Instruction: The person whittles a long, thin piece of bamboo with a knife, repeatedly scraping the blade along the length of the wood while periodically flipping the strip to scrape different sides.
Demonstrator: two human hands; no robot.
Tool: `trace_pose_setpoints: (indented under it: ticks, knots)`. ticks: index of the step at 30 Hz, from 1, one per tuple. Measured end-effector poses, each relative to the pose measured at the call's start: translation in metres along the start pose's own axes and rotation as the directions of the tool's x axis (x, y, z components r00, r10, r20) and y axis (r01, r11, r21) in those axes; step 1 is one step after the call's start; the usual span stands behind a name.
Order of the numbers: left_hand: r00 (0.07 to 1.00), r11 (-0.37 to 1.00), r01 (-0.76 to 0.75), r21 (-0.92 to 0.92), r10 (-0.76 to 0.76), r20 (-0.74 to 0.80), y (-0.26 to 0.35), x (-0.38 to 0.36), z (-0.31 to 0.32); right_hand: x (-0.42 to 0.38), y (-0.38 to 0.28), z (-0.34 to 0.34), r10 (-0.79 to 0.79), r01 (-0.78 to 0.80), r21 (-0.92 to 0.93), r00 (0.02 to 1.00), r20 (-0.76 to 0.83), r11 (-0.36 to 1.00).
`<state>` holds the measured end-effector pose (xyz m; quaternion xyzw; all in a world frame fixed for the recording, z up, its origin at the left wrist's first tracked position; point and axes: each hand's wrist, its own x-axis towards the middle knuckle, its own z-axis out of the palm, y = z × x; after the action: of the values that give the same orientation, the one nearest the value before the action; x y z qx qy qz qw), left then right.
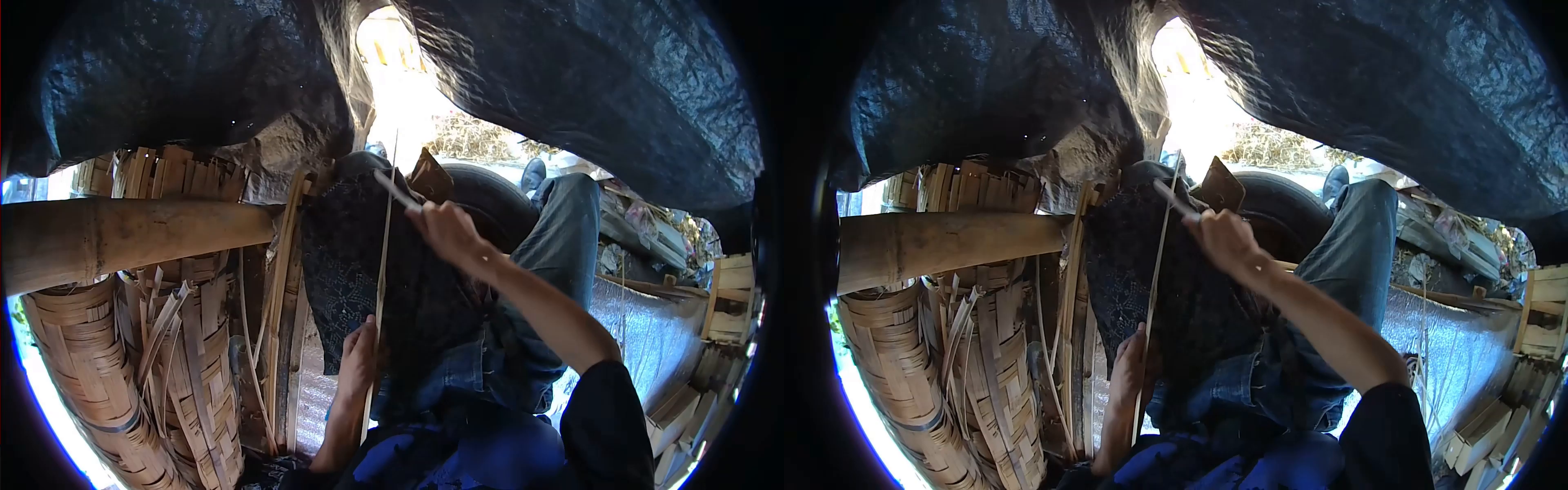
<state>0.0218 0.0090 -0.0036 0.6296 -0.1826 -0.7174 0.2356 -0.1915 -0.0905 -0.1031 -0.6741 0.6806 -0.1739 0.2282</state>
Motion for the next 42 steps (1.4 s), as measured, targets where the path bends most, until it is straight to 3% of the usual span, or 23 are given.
trace_pose_setpoints:
  ticks: [2, 4, 5, 7, 10, 13, 15, 20, 23, 25, 27, 28, 32, 35, 38, 42]
  knots:
    - [1.0, 0.999, 0.006, -0.034, -0.007, -0.017, 0.005, 0.001, -0.002, 0.008, 0.014, -0.002, -0.005, 0.004, -0.04, 1.0, -0.022, 0.999]
    - [0.995, 0.997, 0.066, -0.036, -0.069, -0.068, 0.011, -0.001, 0.001, 0.007, 0.011, -0.023, -0.067, 0.087, 0.207, 0.993, -0.102, 0.975]
    - [0.995, 0.997, 0.064, -0.051, -0.068, -0.072, 0.011, -0.001, 0.0, 0.002, 0.002, -0.034, -0.08, 0.097, 0.202, 0.992, -0.094, 0.974]
    - [0.999, 0.997, 0.041, -0.064, -0.039, 0.025, 0.011, 0.002, -0.002, -0.017, -0.019, -0.054, -0.066, 0.01, 0.331, 0.985, 0.158, 0.944]
    - [0.998, 0.996, 0.058, -0.064, -0.057, 0.014, 0.014, 0.005, 0.0, -0.035, -0.026, -0.05, -0.204, 0.137, 0.357, 0.966, 0.158, 0.924]
    - [0.999, 0.997, 0.043, -0.058, -0.041, 0.036, 0.013, 0.007, -0.002, -0.04, -0.028, -0.048, -0.251, 0.144, 0.43, 0.947, 0.201, 0.891]
    - [0.999, 0.999, 0.028, -0.022, -0.027, 0.026, 0.012, 0.007, -0.003, -0.042, -0.029, -0.048, -0.245, 0.152, 0.392, 0.949, 0.197, 0.907]
    - [0.999, 0.995, -0.046, 0.092, 0.046, -0.001, 0.003, 0.011, -0.004, -0.039, -0.038, -0.042, -0.148, 0.133, 0.09, 0.971, 0.189, 0.987]
    - [0.997, 0.992, -0.069, 0.105, 0.071, -0.018, -0.001, 0.011, -0.003, -0.013, -0.018, -0.027, -0.083, 0.075, 0.057, 0.987, 0.138, 0.996]
    - [0.999, 0.99, -0.049, 0.136, 0.052, -0.015, 0.0, 0.007, -0.005, 0.009, -0.002, -0.021, -0.016, 0.001, 0.074, 0.978, 0.207, 0.997]
    - [0.999, 0.988, -0.023, 0.15, 0.028, -0.032, 0.007, 0.005, -0.003, 0.032, 0.019, -0.014, -0.142, 0.132, 0.135, 0.988, 0.066, 0.982]
    - [0.999, 0.988, 0.007, 0.157, 0.002, -0.054, 0.01, 0.003, -0.002, 0.039, 0.023, -0.02, -0.069, 0.032, 0.218, 0.984, 0.161, 0.975]
    - [0.996, 0.997, 0.076, 0.026, -0.075, -0.05, 0.016, 0.002, 0.0, 0.024, 0.008, -0.035, -0.104, 0.081, 0.417, 0.994, 0.034, 0.905]
    - [0.997, 0.997, 0.069, -0.043, -0.07, -0.019, 0.012, 0.004, -0.001, -0.01, -0.014, -0.043, -0.18, 0.097, 0.437, 0.972, 0.152, 0.894]
    - [0.999, 1.0, 0.026, 0.004, -0.026, 0.029, 0.011, 0.009, -0.002, -0.024, -0.009, -0.032, -0.25, 0.176, 0.376, 0.956, 0.156, 0.91]
    - [1.0, 0.997, 0.003, 0.079, -0.004, 0.002, 0.007, 0.012, -0.008, -0.022, -0.015, -0.033, -0.21, 0.143, 0.297, 0.956, 0.206, 0.944]
